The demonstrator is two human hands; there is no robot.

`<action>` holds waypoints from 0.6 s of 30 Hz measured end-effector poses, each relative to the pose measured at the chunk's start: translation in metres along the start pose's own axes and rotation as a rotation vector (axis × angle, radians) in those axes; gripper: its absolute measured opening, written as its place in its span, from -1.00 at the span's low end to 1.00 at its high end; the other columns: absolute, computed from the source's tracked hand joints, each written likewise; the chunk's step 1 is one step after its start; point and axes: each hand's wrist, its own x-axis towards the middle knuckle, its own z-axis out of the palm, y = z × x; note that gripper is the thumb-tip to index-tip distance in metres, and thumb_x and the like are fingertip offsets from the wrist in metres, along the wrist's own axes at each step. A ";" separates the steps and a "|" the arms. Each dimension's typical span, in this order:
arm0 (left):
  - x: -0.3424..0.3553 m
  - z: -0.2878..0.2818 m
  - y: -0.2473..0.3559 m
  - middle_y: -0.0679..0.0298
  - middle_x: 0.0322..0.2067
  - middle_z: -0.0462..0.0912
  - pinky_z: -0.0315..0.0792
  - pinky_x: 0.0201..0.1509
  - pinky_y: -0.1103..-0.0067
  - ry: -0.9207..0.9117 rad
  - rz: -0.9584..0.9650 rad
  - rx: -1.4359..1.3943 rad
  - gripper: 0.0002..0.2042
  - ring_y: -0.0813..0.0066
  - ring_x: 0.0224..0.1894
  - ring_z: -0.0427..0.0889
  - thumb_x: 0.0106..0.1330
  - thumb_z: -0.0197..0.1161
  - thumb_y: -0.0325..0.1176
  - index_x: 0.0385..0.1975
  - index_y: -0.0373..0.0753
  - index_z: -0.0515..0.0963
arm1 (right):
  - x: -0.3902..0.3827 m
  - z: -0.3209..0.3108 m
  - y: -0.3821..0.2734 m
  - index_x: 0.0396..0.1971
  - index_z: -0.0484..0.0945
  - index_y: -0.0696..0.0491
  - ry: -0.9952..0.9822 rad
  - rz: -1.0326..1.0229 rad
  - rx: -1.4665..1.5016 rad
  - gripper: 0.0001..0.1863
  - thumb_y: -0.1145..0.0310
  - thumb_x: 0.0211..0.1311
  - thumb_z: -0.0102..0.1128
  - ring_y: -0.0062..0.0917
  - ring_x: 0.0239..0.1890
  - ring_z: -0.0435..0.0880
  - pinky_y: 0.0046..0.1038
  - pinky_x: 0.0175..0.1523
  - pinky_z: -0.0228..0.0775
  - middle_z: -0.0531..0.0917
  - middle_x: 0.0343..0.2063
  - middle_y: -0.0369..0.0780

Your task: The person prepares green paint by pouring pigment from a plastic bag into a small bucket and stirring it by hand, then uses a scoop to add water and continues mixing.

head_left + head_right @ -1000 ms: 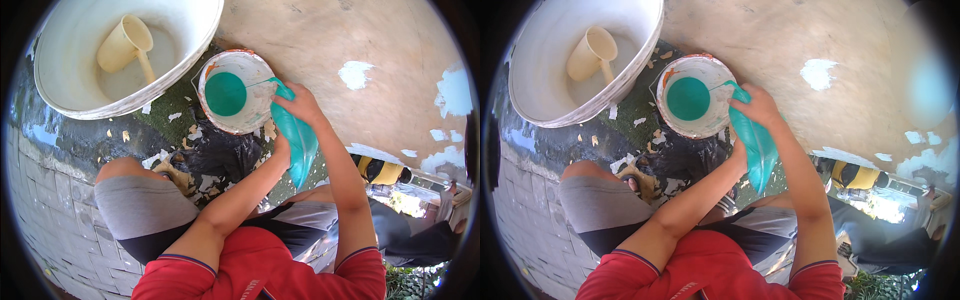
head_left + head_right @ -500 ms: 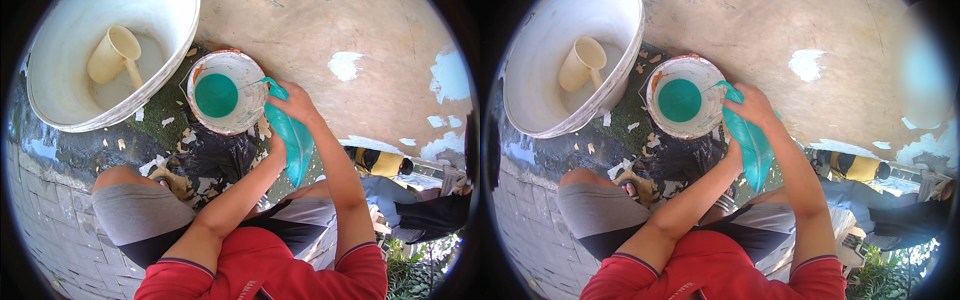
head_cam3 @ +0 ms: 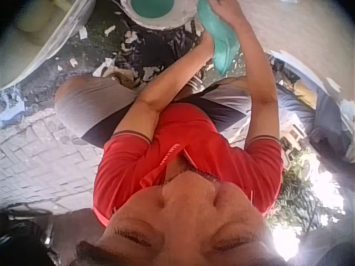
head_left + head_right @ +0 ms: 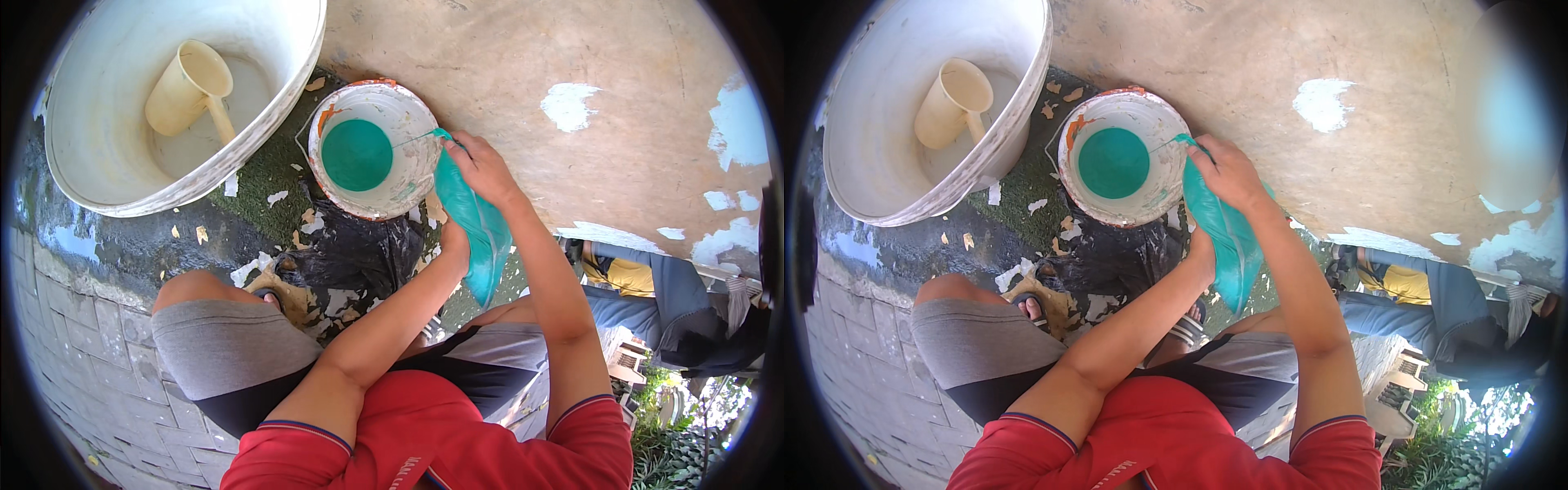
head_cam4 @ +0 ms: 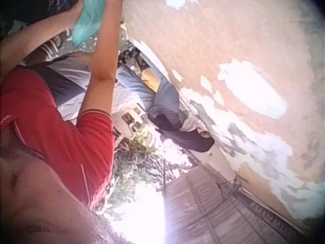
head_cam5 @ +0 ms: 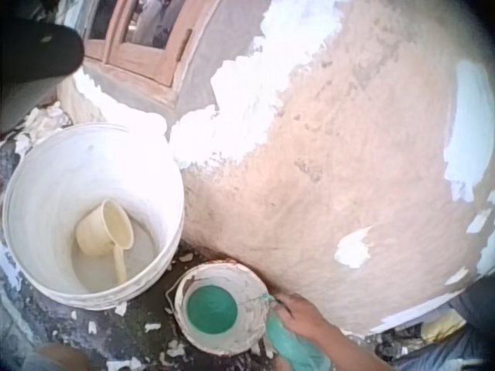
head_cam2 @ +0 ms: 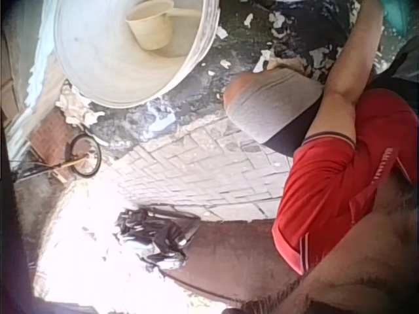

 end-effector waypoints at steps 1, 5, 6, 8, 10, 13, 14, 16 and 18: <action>0.002 -0.002 -0.001 0.13 0.04 0.60 0.50 0.15 0.22 -0.003 -0.001 -0.006 -0.48 0.18 0.06 0.59 0.50 -0.08 0.14 0.13 -0.19 0.46 | 0.000 -0.001 -0.003 -0.01 0.57 0.06 -0.009 0.000 -0.010 -0.59 0.05 0.40 0.04 -0.02 0.02 0.57 -0.17 0.15 0.38 0.63 -0.12 0.08; 0.007 -0.006 -0.005 0.14 0.02 0.61 0.50 0.13 0.23 -0.029 -0.017 -0.031 -0.50 0.18 0.05 0.60 0.50 -0.06 0.13 0.11 -0.18 0.47 | 0.001 -0.002 -0.004 -0.06 0.59 0.03 -0.035 -0.038 -0.062 -0.64 0.08 0.41 0.02 -0.01 0.00 0.56 -0.14 0.13 0.39 0.65 -0.13 0.04; 0.008 -0.007 -0.004 0.14 0.02 0.61 0.51 0.13 0.23 -0.043 -0.021 -0.043 -0.50 0.18 0.04 0.60 0.50 -0.05 0.12 0.11 -0.18 0.48 | 0.002 -0.002 -0.004 -0.04 0.59 0.03 -0.035 -0.051 -0.071 -0.64 0.09 0.41 0.04 -0.04 0.00 0.58 -0.17 0.13 0.40 0.65 -0.12 0.04; 0.010 -0.007 -0.002 0.14 0.01 0.61 0.51 0.12 0.23 -0.069 -0.027 -0.063 -0.51 0.18 0.03 0.61 0.49 -0.04 0.11 0.10 -0.18 0.48 | 0.005 -0.001 -0.006 0.00 0.60 0.04 -0.034 -0.081 -0.087 -0.63 0.11 0.40 0.08 -0.10 0.00 0.60 -0.24 0.12 0.42 0.65 -0.10 0.03; 0.010 -0.005 0.001 0.14 0.00 0.62 0.51 0.11 0.23 -0.094 -0.029 -0.082 -0.52 0.19 0.02 0.61 0.49 -0.03 0.11 0.09 -0.17 0.49 | 0.007 -0.001 -0.011 -0.01 0.62 0.03 -0.021 -0.066 -0.090 -0.63 0.10 0.40 0.10 -0.10 -0.03 0.62 -0.25 0.10 0.43 0.66 -0.11 0.03; 0.004 0.003 0.001 0.16 -0.03 0.63 0.52 0.08 0.24 -0.098 -0.037 -0.096 -0.55 0.20 0.00 0.62 0.49 -0.01 0.08 0.07 -0.16 0.50 | 0.006 -0.002 -0.009 -0.01 0.64 0.00 -0.002 -0.027 -0.092 -0.64 0.09 0.39 0.11 -0.10 -0.07 0.63 -0.25 0.07 0.45 0.67 -0.15 0.02; 0.000 0.006 -0.001 0.16 -0.04 0.63 0.53 0.07 0.25 -0.095 -0.041 -0.084 -0.56 0.20 -0.01 0.63 0.49 0.00 0.07 0.06 -0.16 0.50 | 0.004 -0.003 -0.006 -0.01 0.65 -0.01 0.005 -0.010 -0.092 -0.64 0.09 0.38 0.12 -0.11 -0.08 0.64 -0.26 0.06 0.45 0.67 -0.16 0.02; -0.003 0.006 0.001 0.17 -0.06 0.63 0.54 0.06 0.26 -0.089 -0.028 -0.074 -0.58 0.22 -0.03 0.63 0.49 0.00 0.06 0.05 -0.16 0.50 | 0.006 -0.004 -0.009 -0.05 0.64 -0.01 -0.011 0.002 -0.100 -0.66 0.09 0.38 0.10 -0.11 -0.04 0.62 -0.23 0.10 0.44 0.68 -0.13 -0.05; -0.003 0.007 0.002 0.18 -0.07 0.64 0.54 0.04 0.27 -0.083 -0.017 -0.077 -0.59 0.23 -0.05 0.64 0.49 0.01 0.05 0.03 -0.17 0.50 | 0.007 -0.004 -0.010 -0.08 0.64 -0.01 -0.011 0.002 -0.113 -0.68 0.10 0.38 0.09 -0.11 -0.01 0.61 -0.21 0.12 0.43 0.69 -0.12 -0.08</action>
